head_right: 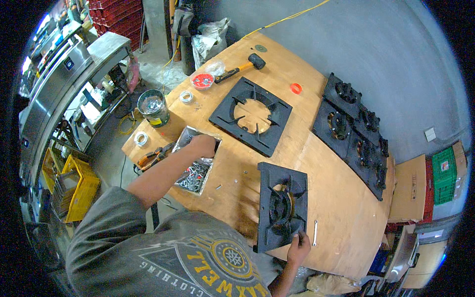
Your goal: The person assembles gas stove burner components on a wooden workbench. They use a wrench to tighten screws on the burner housing, place burner caps onto the grates, and handle multiple burner units sequentially.
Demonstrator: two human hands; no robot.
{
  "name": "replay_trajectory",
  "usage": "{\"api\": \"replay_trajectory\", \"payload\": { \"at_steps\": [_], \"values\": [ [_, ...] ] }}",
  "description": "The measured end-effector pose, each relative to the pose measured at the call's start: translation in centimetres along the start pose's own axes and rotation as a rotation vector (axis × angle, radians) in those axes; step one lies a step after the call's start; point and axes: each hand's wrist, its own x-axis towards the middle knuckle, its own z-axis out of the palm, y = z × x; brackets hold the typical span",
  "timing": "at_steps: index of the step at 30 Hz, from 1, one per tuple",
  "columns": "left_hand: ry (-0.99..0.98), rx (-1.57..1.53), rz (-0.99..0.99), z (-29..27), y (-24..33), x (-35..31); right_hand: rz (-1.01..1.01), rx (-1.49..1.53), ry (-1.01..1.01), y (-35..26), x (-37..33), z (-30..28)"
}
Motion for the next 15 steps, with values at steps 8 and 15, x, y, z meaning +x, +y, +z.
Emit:
{"api": "replay_trajectory", "payload": {
  "at_steps": [8, 15],
  "values": [
    [-0.025, 0.051, -0.019, -0.1, 0.2, 0.1, 0.019, -0.014, -0.002, -2.5, -0.8, 0.5],
    [-0.086, 0.013, 0.078, 0.5, -1.2, 1.0, 0.014, 0.004, -0.018, -1.1, -0.9, 1.0]
  ]
}}
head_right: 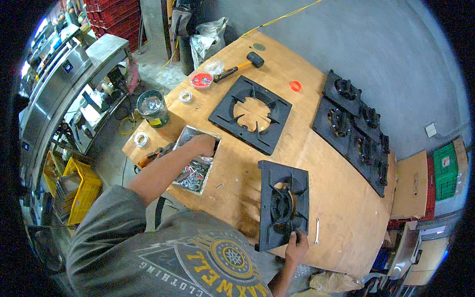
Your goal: The person assembles gas stove burner components on a wooden workbench. They use a wrench to tighten screws on the burner housing, place burner caps onto the grates, and handle multiple burner units sequentially.
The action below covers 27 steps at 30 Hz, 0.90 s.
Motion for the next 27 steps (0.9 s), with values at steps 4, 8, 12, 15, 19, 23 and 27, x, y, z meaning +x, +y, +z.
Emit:
{"api": "replay_trajectory", "payload": {
  "at_steps": [4, 8, 12, 15, 19, 23, 27],
  "values": [
    [0.020, 0.052, -0.040, -0.8, 1.3, -0.9, 0.020, 0.021, -0.008, -0.9, 0.0, -0.1],
    [0.009, 0.121, -0.012, -0.8, 1.8, -0.6, 0.043, 0.049, 0.005, -0.2, -0.1, -0.3],
    [-0.001, 0.093, -0.038, 0.2, 1.1, 0.1, 0.013, 0.002, 0.043, 0.6, 0.1, -0.5],
    [0.048, 0.057, -0.079, -0.2, 0.4, -0.6, -0.016, -0.060, 0.023, 0.1, -0.1, -0.6],
    [0.229, -0.049, -0.091, -1.1, 1.5, -2.9, -0.015, -0.022, 0.026, 0.9, -0.7, -0.6],
    [0.403, -0.408, -0.005, -3.1, 2.9, -8.1, 0.016, -0.080, 0.038, -2.4, -0.8, -1.3],
    [0.442, -0.515, 0.031, -0.7, 3.5, -9.6, -0.097, -0.014, 0.047, -3.1, 0.1, -0.3]
  ]
}}
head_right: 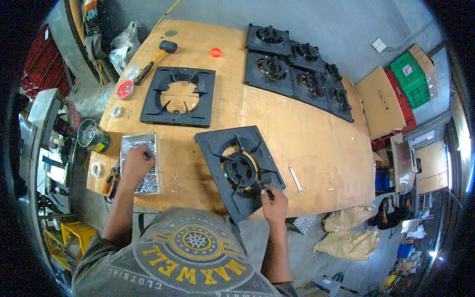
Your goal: The person assembles gas stove burner components on a wooden workbench. They use a wrench to tighten screws on the burner housing, place burner caps onto the grates, and handle multiple burner units sequentially.
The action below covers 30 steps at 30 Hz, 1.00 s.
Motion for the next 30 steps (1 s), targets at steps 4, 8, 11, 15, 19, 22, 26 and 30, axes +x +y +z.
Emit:
{"api": "replay_trajectory", "payload": {
  "at_steps": [4, 8, 11, 15, 19, 22, 26, 30],
  "values": [
    [0.143, 0.126, 0.101, 3.0, -2.0, 1.3, -0.005, -0.059, -0.056, -3.0, 0.8, 0.2],
    [0.107, -0.088, 0.085, 2.8, -1.6, 0.5, 0.054, 0.040, -0.032, -2.5, 0.7, 0.0],
    [0.008, -0.040, 0.147, 2.2, -1.4, -0.9, 0.061, 0.004, -0.039, -0.6, 0.2, 0.0],
    [-0.144, 0.080, 0.338, 4.9, 0.2, -2.4, -0.009, -0.035, -0.029, 0.7, -0.3, 0.2],
    [-0.374, 0.456, 0.310, 9.2, 1.1, -1.5, 0.045, 0.008, -0.036, -0.3, 0.1, 0.2],
    [-0.481, 0.510, 0.221, 11.0, 0.5, -0.8, -0.017, -0.028, -0.019, -1.6, 0.7, 0.0],
    [-0.512, 0.587, 0.230, 11.1, 0.5, -0.7, -0.004, -0.026, -0.057, -2.0, 1.1, 0.0],
    [-0.432, 0.589, 0.232, 11.4, 0.0, -1.1, -0.037, 0.073, -0.112, -3.2, 2.6, 1.1]
  ]
}}
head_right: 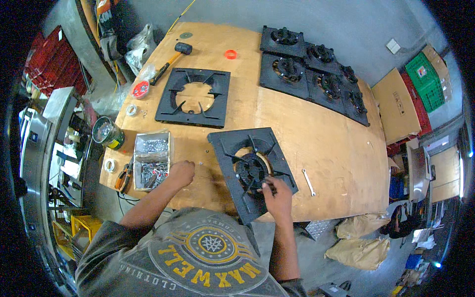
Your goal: The person assembles gas stove burner components on a wooden workbench. They use a wrench to tighten screws on the burner housing, place burner caps onto the grates, and handle multiple burner units sequentially.
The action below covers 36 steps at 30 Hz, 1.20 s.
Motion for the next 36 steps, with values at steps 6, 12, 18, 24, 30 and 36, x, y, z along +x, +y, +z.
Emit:
{"api": "replay_trajectory", "payload": {
  "at_steps": [6, 12, 18, 24, 30, 36],
  "values": [
    [-0.043, 0.012, -0.062, -0.5, 1.0, -0.2, -0.046, 0.080, -0.044, 1.3, 2.1, -0.5],
    [0.143, -0.415, -0.017, -2.1, 3.4, -1.4, -0.122, 0.107, -0.153, 4.3, 2.7, -1.6],
    [0.078, -1.262, -0.285, 2.9, 11.1, -1.6, -0.158, 0.161, -0.250, 5.6, 3.1, -1.7],
    [0.137, -1.847, -0.379, 6.9, 12.1, -0.5, -0.276, 0.148, -0.380, 3.8, 6.5, 0.0],
    [0.158, -1.947, -0.393, 6.5, 12.3, -0.5, -0.370, 0.067, -0.708, 2.8, 9.9, 5.5],
    [0.201, -2.077, -0.459, 7.2, 12.9, -0.7, -0.325, 0.094, -0.744, 3.2, 10.4, 6.3]
  ]
}}
